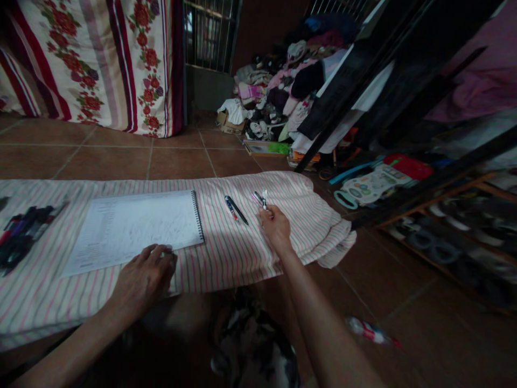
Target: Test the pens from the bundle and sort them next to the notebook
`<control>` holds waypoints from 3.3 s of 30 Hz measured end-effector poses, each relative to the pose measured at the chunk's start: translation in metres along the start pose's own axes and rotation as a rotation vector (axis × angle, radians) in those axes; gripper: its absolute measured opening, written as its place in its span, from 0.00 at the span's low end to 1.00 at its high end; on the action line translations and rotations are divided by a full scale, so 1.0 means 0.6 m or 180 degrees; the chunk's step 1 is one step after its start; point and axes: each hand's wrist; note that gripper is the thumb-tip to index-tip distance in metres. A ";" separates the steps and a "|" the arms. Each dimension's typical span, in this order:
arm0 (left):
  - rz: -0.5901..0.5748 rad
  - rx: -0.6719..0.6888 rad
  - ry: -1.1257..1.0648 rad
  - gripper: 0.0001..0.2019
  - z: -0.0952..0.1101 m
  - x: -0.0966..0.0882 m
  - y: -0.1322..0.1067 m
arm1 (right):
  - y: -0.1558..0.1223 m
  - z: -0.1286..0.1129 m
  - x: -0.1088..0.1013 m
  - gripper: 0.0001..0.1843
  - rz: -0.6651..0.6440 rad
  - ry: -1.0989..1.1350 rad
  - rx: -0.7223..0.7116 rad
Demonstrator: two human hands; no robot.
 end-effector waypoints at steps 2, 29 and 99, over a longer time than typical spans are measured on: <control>0.0015 0.0004 -0.0005 0.11 0.000 0.001 0.000 | 0.039 0.016 -0.020 0.18 0.0198 -0.0707 -0.0049; 0.0276 0.0189 0.0276 0.10 -0.009 0.031 -0.003 | 0.167 0.081 0.027 0.10 0.0060 -0.1924 -0.0152; 0.0311 0.0213 0.0271 0.10 -0.008 0.027 -0.005 | 0.130 0.028 0.018 0.35 -0.0349 -0.2510 -0.0008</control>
Point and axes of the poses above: each hand's wrist, its own y-axis towards the middle knuckle, its own x-axis out of the palm, z = x × y, and after that the axes turned 10 degrees about x, right-handed
